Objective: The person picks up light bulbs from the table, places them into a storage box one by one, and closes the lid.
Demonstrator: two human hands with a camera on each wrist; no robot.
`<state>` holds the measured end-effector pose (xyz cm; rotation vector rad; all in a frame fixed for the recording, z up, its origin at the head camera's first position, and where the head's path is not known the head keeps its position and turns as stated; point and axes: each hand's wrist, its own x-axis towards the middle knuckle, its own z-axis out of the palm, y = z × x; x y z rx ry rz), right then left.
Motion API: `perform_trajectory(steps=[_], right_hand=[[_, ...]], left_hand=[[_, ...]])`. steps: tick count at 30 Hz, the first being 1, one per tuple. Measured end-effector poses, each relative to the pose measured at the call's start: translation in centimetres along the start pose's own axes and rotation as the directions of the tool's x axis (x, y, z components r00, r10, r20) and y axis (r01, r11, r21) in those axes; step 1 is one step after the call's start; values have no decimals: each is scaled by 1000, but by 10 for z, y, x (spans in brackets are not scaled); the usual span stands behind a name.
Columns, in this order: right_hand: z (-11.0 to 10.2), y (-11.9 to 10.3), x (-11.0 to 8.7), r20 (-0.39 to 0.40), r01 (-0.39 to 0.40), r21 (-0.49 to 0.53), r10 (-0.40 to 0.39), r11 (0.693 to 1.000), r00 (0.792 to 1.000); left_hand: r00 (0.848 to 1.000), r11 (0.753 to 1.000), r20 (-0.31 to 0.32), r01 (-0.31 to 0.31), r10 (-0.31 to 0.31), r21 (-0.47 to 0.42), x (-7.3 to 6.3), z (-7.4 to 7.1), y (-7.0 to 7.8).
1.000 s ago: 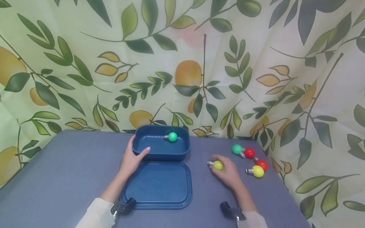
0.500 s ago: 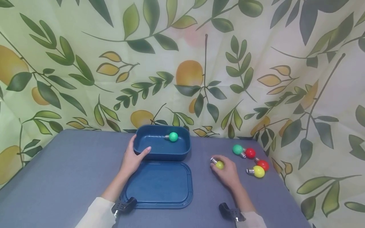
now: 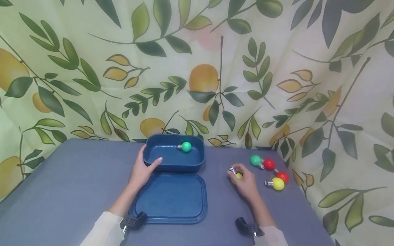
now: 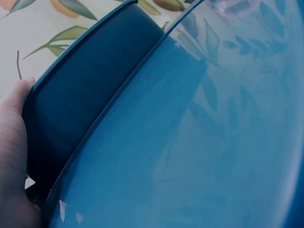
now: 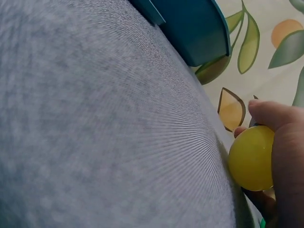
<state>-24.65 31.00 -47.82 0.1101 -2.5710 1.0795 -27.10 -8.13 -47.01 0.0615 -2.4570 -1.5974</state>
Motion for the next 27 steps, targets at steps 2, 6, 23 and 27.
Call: perform_trajectory(steps=[2, 6, 23, 27], right_hand=[[-2, -4, 3, 21, 5, 5, -5, 1000, 1000], [-8, -13, 4, 48, 8, 39, -10, 999, 999], [-13, -52, 6, 66, 99, -57, -95, 993, 993], [-14, -69, 13, 71, 141, -40, -138, 989, 988]], left_hand=[[1000, 1000, -3, -2, 2, -1, 1, -1, 1], [1000, 1000, -5, -2, 2, -8, 1, -1, 3], [1000, 1000, -8, 7, -7, -16, -3, -1, -1], [1000, 1000, -7, 7, -7, -20, 0, -2, 1]])
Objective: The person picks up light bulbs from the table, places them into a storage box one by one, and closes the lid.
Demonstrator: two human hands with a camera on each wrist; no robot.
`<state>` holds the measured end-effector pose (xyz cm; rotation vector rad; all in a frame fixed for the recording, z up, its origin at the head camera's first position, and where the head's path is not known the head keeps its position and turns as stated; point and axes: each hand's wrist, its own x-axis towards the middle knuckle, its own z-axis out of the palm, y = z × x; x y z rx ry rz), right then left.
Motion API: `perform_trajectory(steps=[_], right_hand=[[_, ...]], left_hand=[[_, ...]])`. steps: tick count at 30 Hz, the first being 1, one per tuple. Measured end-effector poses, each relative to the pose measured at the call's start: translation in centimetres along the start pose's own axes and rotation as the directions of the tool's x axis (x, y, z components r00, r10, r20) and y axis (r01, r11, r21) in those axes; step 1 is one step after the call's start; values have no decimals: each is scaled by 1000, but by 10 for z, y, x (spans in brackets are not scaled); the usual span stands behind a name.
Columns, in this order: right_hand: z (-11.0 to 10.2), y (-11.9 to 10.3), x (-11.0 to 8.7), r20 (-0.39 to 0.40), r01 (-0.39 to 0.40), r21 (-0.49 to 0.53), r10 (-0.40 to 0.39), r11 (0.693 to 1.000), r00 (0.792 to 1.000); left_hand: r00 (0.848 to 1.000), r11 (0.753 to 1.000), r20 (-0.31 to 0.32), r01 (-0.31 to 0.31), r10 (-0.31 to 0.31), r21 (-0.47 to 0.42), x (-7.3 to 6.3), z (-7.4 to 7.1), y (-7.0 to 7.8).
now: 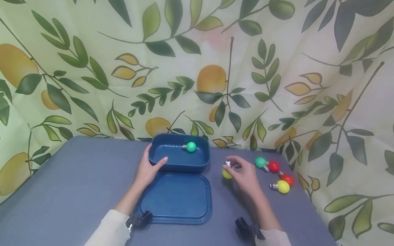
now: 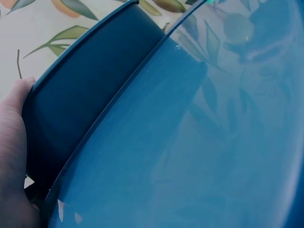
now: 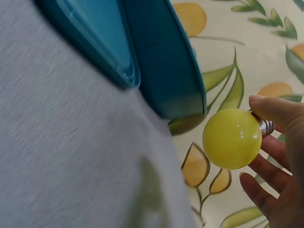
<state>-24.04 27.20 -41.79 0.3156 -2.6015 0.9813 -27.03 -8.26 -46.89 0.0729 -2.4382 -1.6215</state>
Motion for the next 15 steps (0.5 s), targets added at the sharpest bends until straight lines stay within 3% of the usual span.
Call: perform_trajectory(steps=[8, 15], right_hand=[[-6, -25, 23, 24, 113, 10, -113, 994, 993], [5, -38, 48, 66, 176, 49, -179, 983, 982]], left_hand=[[1000, 1000, 1, 1, -1, 0, 1, 2, 2], [1000, 1000, 3, -8, 8, -7, 1, 2, -1]])
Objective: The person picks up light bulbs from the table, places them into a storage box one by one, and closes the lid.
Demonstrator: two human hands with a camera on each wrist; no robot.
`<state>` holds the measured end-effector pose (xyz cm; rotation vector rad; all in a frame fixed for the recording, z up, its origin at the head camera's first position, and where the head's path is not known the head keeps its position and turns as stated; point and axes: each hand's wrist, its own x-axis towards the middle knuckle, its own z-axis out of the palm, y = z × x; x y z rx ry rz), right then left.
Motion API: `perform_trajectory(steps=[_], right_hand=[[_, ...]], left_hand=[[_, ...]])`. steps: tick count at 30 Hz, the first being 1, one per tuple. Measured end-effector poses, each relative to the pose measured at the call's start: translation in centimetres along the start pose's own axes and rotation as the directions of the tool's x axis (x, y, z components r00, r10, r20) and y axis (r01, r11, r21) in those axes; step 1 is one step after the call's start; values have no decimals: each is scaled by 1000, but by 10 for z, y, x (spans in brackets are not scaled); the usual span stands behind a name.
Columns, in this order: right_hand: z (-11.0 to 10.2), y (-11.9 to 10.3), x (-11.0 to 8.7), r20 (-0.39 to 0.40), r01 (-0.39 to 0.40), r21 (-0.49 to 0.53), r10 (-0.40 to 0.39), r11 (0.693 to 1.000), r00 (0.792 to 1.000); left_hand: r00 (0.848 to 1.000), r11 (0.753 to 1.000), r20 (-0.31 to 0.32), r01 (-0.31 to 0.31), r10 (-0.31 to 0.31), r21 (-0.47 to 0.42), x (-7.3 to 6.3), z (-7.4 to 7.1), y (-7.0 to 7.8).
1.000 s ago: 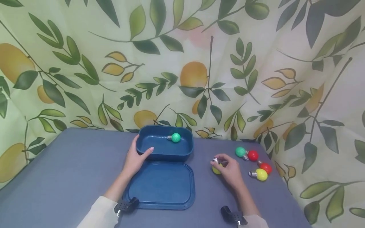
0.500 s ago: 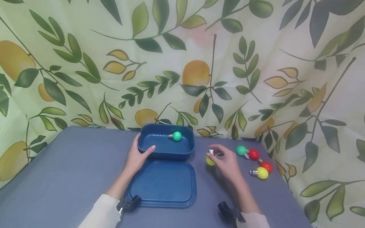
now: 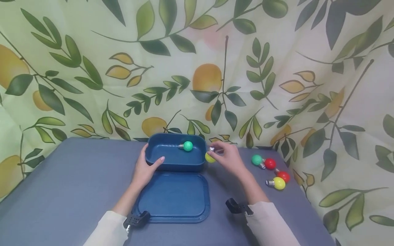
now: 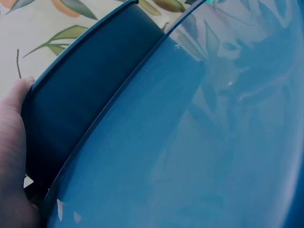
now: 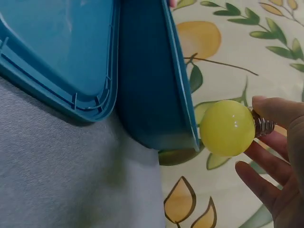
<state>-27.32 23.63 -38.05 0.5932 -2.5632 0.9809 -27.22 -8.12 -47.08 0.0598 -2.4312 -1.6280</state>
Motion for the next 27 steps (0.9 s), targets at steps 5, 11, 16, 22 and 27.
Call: perform_trajectory(steps=[5, 11, 16, 22, 27], right_hand=[[15, -2, 17, 11, -11, 29, 11, 1000, 1000], [32, 3, 33, -16, -36, 46, 37, 998, 999], [45, 8, 46, -38, -43, 0, 43, 999, 998], [52, 10, 52, -17, -32, -122, 30, 992, 999], [54, 11, 55, 15, -31, -222, 35, 975, 999]], left_hand=[[1000, 1000, -7, -1, 1, 11, 0, -3, 0], [1000, 1000, -7, 1, -1, 11, 0, -3, 3], [1000, 1000, -15, 2, -1, 11, 0, -3, 2], [1000, 1000, -11, 3, -3, 13, 0, -1, 1], [1000, 1000, -14, 5, -4, 8, -1, -2, 1]])
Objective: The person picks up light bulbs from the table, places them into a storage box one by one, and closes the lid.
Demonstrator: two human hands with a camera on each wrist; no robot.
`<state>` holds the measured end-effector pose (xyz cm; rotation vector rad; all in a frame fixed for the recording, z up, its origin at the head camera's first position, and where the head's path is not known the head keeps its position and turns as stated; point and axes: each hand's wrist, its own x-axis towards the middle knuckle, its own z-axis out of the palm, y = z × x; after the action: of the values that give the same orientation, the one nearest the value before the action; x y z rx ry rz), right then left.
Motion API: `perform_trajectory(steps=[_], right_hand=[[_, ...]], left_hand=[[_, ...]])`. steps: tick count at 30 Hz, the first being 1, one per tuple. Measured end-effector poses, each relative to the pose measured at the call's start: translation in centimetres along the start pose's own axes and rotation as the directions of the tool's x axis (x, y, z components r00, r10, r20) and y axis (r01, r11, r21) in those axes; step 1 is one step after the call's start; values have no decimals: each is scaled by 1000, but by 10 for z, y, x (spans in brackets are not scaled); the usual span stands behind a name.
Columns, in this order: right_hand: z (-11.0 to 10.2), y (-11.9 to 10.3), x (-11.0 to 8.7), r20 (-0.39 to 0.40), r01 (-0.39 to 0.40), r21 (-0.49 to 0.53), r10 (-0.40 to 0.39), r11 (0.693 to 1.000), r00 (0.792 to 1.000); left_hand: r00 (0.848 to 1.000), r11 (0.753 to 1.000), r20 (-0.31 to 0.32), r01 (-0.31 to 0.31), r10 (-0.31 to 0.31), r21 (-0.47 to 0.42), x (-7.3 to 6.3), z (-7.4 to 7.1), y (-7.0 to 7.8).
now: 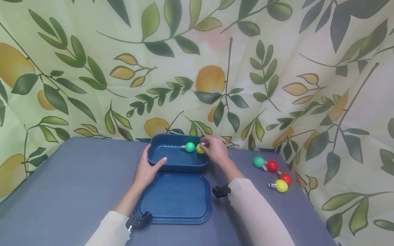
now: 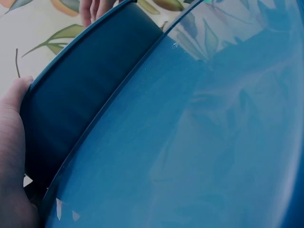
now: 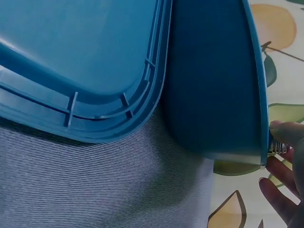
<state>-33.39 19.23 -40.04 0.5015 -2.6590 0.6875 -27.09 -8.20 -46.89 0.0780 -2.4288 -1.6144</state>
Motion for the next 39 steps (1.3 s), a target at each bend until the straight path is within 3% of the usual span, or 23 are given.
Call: perform_trajectory(steps=[8, 16, 21, 39], right_hand=[[4, 4, 8, 19, 23, -86, -21, 996, 1000], [11, 6, 11, 71, -70, -96, 77, 993, 995], [13, 6, 13, 123, -76, -97, 88, 992, 988], [11, 10, 13, 116, -41, -163, 61, 986, 991]], left_hand=[[1000, 1000, -8, -2, 2, 10, 0, 1, 0], [1000, 1000, 0, 7, -7, 11, 1, 2, 0], [1000, 1000, -8, 11, -11, 8, 1, 1, -1], [1000, 1000, -5, 12, -12, 1, 0, 2, 1]])
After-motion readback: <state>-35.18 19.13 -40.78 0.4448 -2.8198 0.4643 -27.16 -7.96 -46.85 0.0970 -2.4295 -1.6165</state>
